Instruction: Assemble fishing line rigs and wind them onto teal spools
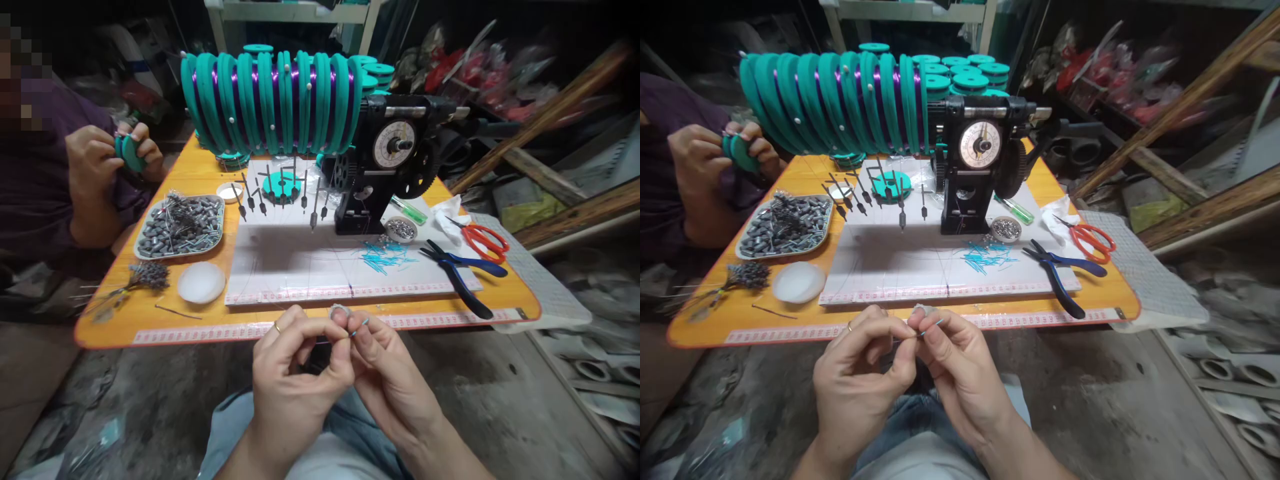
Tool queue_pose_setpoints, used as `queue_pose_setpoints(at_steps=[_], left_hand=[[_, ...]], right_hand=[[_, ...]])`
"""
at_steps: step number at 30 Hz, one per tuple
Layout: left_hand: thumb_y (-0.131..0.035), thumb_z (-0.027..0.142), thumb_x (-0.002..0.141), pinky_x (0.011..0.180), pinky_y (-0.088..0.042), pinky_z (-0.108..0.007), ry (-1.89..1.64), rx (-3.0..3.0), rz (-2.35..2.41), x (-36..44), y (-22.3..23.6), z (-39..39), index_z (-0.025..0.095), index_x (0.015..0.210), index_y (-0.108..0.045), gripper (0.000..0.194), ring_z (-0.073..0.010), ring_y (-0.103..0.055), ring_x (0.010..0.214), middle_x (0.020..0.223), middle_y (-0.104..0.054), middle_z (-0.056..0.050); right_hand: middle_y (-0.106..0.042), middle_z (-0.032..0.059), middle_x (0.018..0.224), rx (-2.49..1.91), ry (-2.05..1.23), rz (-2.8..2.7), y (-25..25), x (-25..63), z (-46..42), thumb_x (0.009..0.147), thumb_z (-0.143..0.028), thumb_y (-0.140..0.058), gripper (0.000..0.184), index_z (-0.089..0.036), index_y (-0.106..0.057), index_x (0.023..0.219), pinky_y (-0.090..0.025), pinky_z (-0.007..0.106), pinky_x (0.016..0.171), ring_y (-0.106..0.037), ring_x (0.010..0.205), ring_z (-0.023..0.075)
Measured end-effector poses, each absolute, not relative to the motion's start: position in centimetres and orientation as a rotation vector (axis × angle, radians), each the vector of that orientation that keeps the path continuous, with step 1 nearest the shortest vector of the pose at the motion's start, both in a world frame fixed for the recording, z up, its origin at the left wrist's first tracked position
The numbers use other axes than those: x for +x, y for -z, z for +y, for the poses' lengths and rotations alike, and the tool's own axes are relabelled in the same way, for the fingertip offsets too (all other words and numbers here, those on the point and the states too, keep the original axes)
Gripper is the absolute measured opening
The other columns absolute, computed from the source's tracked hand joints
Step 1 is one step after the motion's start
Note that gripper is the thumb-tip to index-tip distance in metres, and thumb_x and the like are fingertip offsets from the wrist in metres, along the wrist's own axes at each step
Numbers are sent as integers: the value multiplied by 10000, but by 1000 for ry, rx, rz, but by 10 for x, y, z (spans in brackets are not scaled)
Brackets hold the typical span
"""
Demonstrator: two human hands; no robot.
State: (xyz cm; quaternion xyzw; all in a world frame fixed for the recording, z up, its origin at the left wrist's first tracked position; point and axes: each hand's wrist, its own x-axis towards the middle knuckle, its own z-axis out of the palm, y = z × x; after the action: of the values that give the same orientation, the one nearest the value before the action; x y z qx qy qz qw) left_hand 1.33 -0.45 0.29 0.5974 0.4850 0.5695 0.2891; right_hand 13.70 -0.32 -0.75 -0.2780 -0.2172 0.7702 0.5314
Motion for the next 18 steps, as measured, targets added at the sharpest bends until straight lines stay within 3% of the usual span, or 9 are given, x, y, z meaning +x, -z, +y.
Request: queue_pose_setpoints(at_steps=[18], left_hand=[[-646, 90, 812, 487, -365, -170, -1522, 1694, 1295, 11, 0, -5, 217, 819, -638, 127, -72, -443, 553, 656, -525, 48]], right_hand=[[-697, -19, 976, -703, -1837, -501, 5, 136, -4, 821, -283, -780, 53, -234, -767, 835, -506, 131, 848, -645, 903, 63]])
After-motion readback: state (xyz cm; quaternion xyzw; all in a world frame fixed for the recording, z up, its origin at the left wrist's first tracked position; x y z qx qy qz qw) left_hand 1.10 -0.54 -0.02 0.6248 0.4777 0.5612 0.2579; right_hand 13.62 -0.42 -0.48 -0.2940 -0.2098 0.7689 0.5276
